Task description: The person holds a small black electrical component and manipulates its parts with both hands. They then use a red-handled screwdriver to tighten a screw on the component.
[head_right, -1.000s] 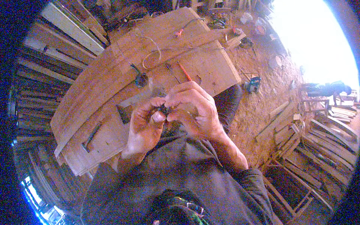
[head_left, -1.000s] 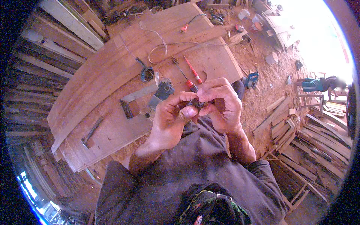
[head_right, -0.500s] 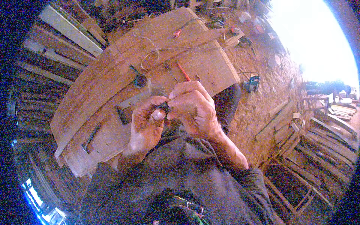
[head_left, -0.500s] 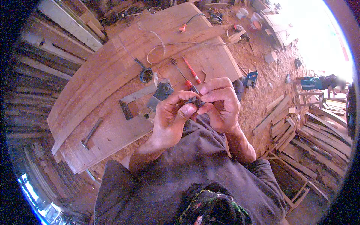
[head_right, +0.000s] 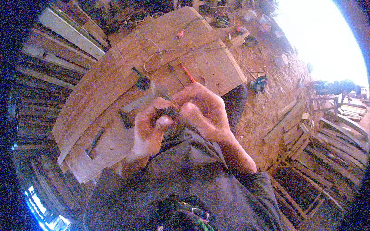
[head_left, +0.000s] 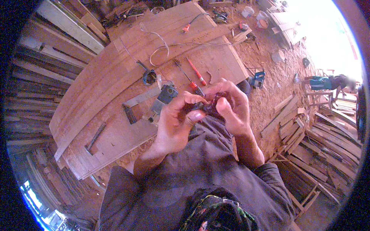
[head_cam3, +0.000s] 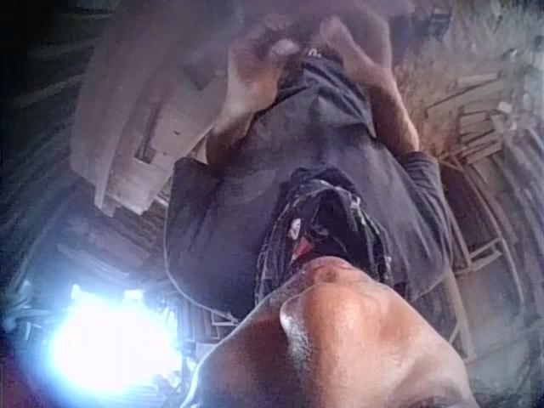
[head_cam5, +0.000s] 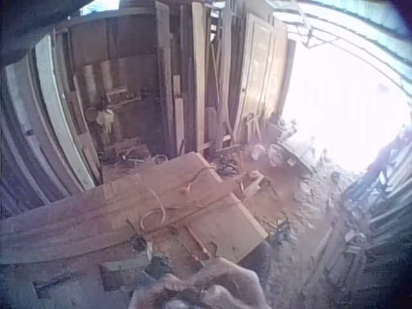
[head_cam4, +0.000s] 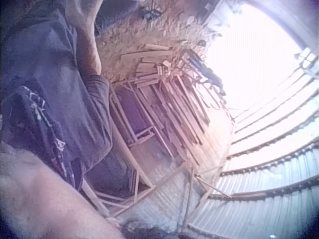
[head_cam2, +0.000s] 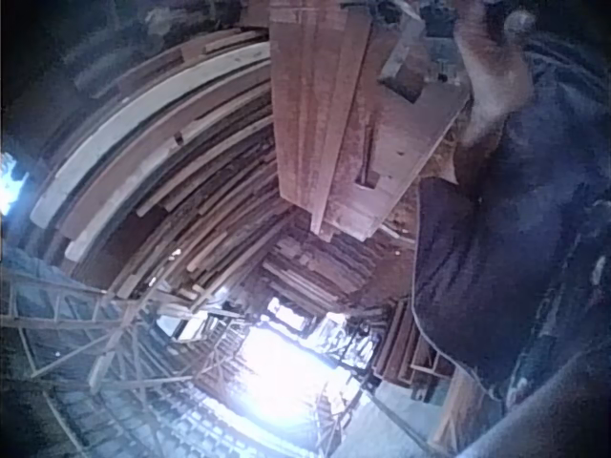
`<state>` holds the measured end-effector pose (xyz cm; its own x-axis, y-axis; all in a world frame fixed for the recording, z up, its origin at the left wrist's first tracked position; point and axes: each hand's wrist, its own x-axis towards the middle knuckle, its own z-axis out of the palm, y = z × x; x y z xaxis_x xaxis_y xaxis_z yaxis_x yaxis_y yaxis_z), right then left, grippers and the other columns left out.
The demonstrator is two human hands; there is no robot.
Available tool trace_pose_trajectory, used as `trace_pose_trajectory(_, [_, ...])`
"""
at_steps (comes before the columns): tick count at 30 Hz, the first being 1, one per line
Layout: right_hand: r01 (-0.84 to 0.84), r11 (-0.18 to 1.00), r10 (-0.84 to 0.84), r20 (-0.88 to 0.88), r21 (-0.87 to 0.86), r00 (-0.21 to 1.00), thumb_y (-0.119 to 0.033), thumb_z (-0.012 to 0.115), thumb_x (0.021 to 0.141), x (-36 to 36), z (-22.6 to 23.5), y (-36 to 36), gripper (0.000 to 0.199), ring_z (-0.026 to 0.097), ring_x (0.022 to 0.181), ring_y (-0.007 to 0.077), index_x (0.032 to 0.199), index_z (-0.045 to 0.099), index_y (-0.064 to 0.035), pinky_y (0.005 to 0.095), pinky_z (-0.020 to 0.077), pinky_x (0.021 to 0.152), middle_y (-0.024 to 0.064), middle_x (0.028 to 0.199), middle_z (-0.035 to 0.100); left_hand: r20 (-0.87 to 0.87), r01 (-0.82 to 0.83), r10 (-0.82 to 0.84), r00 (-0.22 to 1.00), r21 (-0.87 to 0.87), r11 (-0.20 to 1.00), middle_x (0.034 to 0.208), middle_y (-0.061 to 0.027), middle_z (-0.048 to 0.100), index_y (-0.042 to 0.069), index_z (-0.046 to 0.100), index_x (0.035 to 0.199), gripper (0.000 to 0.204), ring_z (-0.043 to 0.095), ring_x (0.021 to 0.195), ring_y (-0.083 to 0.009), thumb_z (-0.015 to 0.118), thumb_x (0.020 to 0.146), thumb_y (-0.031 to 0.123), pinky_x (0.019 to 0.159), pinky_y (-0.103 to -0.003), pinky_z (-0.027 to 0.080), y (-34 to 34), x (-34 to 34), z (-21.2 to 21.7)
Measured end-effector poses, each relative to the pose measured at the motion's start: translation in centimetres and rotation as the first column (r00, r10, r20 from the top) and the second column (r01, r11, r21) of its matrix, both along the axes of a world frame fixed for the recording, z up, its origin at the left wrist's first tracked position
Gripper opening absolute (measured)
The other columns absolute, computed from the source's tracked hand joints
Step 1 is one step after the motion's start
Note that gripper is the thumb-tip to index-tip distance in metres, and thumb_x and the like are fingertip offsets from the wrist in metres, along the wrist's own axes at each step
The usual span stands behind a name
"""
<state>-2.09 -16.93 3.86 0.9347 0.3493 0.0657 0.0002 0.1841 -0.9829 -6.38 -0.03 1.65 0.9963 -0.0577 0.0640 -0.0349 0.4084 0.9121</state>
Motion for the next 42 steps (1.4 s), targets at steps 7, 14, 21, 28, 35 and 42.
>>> trace_pose_trajectory(7, [-0.1,0.98,0.08,-0.125,-0.17,0.989,-0.049,0.055,0.098,-0.9,-1.3,0.1,0.048,0.052,0.078,0.0136,0.095,0.06,-0.002,0.0329,0.0452,0.07,-0.0002,0.083,0.058,0.541,-0.473,0.15,0.827,0.528,0.705,0.102,-0.014,0.07,0.0,0.069,0.104,0.033,0.067,0.097,-0.0301,0.074,0.073,-0.01,0.082,-0.036,0.056,-0.1,1.3,0.0])
trace_pose_trajectory(14, [0.069,0.903,0.088,0.34,-0.424,0.936,-0.027,0.046,0.1,-0.7,-1.5,0.4,0.034,0.053,0.063,0.0426,0.082,0.054,0.0015,0.0459,0.0414,0.058,0.0201,0.07,0.051,0.635,-0.554,0.166,0.754,0.479,0.681,0.096,-0.0127,0.072,-0.002,0.071,0.102,0.032,0.069,0.09,-0.0315,0.073,0.071,-0.01,0.08,-0.038,0.057,-0.1,1.2,-0.8])
trace_pose_trajectory(21, [0.033,0.951,0.067,0.31,-0.307,0.948,-0.025,0.045,0.099,-0.5,-1.1,0.9,0.034,0.046,0.057,0.0404,0.077,0.047,-0.0008,0.0491,0.0371,0.056,0.017,0.064,0.041,0.655,-0.572,0.201,0.729,0.419,0.705,0.098,-0.0133,0.073,-0.002,0.071,0.101,0.033,0.07,0.089,-0.0306,0.069,0.071,-0.013,0.08,-0.04,0.057,-0.5,1.3,-1.4])
trace_pose_trajectory(28, [0.074,0.937,0.06,0.364,-0.343,0.929,-0.026,0.043,0.099,-0.4,-1.7,0.7,0.035,0.049,0.059,0.042,0.079,0.051,0.0007,0.0477,0.0396,0.057,0.0181,0.066,0.045,0.679,-0.568,0.158,0.717,0.438,0.697,0.099,-0.0127,0.073,-0.002,0.07,0.103,0.032,0.07,0.089,-0.0305,0.07,0.073,-0.011,0.08,-0.04,0.057,-0.3,1.3,-1.4])
trace_pose_trajectory(35, [0.066,0.947,0.06,0.374,-0.315,0.925,-0.023,0.041,0.101,-0.2,-2.5,0.6,0.035,0.051,0.06,0.041,0.078,0.051,0.0012,0.0474,0.0405,0.056,0.0191,0.069,0.047,0.724,-0.6,0.133,0.677,0.439,0.669,0.101,-0.0122,0.072,-0.001,0.069,0.106,0.03,0.069,0.091,-0.0315,0.071,0.076,-0.009,0.08,-0.041,0.057,-0.4,1.0,-2.3])
trace_pose_trajectory(42, [0.179,0.908,-0.069,0.287,-0.379,0.955,-0.048,0.034,0.101,-1.8,-5.6,0.2,0.059,0.046,0.055,0.0186,0.084,0.058,0.0021,0.0344,0.0324,0.052,0.0071,0.065,0.048,0.582,-0.493,0.157,0.798,0.48,0.726,0.101,-0.014,0.07,-0.002,0.068,0.106,0.031,0.068,0.091,-0.0297,0.073,0.076,-0.01,0.08,-0.037,0.056,-0.4,0.6,-1.6])
